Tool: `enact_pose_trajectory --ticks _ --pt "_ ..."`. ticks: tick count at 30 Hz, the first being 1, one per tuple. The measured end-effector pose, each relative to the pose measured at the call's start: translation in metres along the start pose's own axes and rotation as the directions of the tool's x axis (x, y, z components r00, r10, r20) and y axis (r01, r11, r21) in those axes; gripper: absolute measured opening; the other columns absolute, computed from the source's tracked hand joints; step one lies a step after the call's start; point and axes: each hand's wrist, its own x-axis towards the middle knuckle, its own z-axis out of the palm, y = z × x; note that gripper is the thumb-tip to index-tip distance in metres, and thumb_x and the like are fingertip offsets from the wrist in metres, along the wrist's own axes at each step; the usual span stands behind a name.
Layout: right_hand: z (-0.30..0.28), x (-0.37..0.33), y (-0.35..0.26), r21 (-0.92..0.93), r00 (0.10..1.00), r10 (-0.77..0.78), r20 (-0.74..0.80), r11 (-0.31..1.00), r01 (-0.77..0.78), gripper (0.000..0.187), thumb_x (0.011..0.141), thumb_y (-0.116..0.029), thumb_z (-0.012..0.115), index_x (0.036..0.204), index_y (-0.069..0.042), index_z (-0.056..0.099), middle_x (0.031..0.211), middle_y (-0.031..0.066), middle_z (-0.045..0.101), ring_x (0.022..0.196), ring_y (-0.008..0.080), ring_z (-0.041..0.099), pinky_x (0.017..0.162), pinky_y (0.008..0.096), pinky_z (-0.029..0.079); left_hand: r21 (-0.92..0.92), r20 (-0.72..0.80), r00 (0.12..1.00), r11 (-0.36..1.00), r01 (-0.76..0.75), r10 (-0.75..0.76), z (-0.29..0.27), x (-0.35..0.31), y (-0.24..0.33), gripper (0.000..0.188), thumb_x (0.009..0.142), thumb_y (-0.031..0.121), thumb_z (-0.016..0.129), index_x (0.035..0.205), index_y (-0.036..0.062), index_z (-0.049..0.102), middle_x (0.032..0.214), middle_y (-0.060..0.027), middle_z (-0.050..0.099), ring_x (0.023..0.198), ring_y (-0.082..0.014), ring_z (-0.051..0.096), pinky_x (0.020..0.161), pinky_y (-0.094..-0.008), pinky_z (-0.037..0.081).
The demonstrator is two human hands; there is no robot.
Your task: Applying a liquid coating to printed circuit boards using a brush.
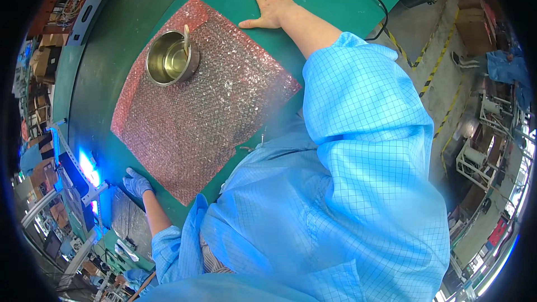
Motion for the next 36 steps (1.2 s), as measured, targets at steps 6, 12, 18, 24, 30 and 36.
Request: enact_pose_trajectory --ticks 6,12,18,24,30,36 --pt "0.018 0.007 0.007 0.064 0.996 -0.015 -0.09 0.998 0.021 0.098 0.076 -0.075 0.029 0.139 -0.002 0.012 0.145 0.017 0.008 0.135 0.0294 0.006 0.109 0.0405 0.008 -0.003 0.023 1.0 1.0 0.006 -0.006 0.003 0.003 -0.003 0.076 0.086 0.056 0.032 0.123 -0.0102 0.038 0.126 -0.026 0.042 0.118 -0.0355 0.038 0.101 -0.0376 0.028" --pt "0.012 0.0 0.001 0.001 0.997 -0.011 -0.079 1.0 0.011 0.099 0.075 -0.076 0.028 0.139 -0.003 0.011 0.145 0.0169 0.008 0.135 0.0296 0.005 0.109 0.0402 0.008 0.012 -0.019 1.0 1.0 -0.003 0.003 0.002 0.0 -0.003 0.075 0.086 0.056 0.034 0.121 -0.0106 0.041 0.124 -0.0258 0.044 0.116 -0.0358 0.041 0.1 -0.0377 0.029" --pt "0.012 0.0 0.002 0.008 0.996 -0.015 -0.083 1.0 0.016 0.101 0.073 -0.077 0.029 0.139 -0.003 0.01 0.145 0.0172 0.008 0.135 0.0297 0.005 0.109 0.0403 0.008 0.009 -0.036 0.999 1.0 -0.009 0.01 0.002 0.0 -0.002 0.075 0.086 0.055 0.035 0.12 -0.0107 0.042 0.123 -0.0256 0.045 0.115 -0.0356 0.043 0.098 -0.0377 0.031" --pt "0.011 0.0 0.002 0.018 0.996 -0.017 -0.084 1.0 0.019 0.105 0.071 -0.079 0.031 0.139 -0.003 0.01 0.145 0.0173 0.007 0.135 0.0298 0.005 0.109 0.0405 0.007 0.001 -0.024 1.0 1.0 -0.005 0.005 0.001 0.0 0.0 0.075 0.086 0.056 0.035 0.12 -0.0107 0.042 0.123 -0.0257 0.045 0.115 -0.0355 0.042 0.099 -0.0378 0.031" --pt "0.009 0.002 0.003 0.008 0.998 -0.024 -0.06 1.0 0.024 0.111 0.066 -0.082 0.035 0.139 -0.003 0.008 0.145 0.0173 0.006 0.134 0.03 0.004 0.109 0.0407 0.007 -0.009 -0.004 1.0 1.0 0.006 -0.006 0.002 0.002 -0.001 0.074 0.086 0.055 0.034 0.121 -0.0098 0.041 0.124 -0.0256 0.044 0.115 -0.0359 0.042 0.099 -0.0382 0.03" --pt "0.009 0.001 0.005 -0.003 0.998 -0.032 -0.047 0.999 0.032 0.115 0.063 -0.084 0.036 0.139 -0.002 0.007 0.145 0.0171 0.005 0.135 0.0297 0.002 0.109 0.0406 0.006 0.019 0.064 0.997 0.999 0.04 -0.041 -0.002 0.001 0.003 0.071 0.087 0.052 0.032 0.125 -0.0081 0.039 0.128 -0.0231 0.041 0.119 -0.0331 0.038 0.101 -0.0371 0.026"
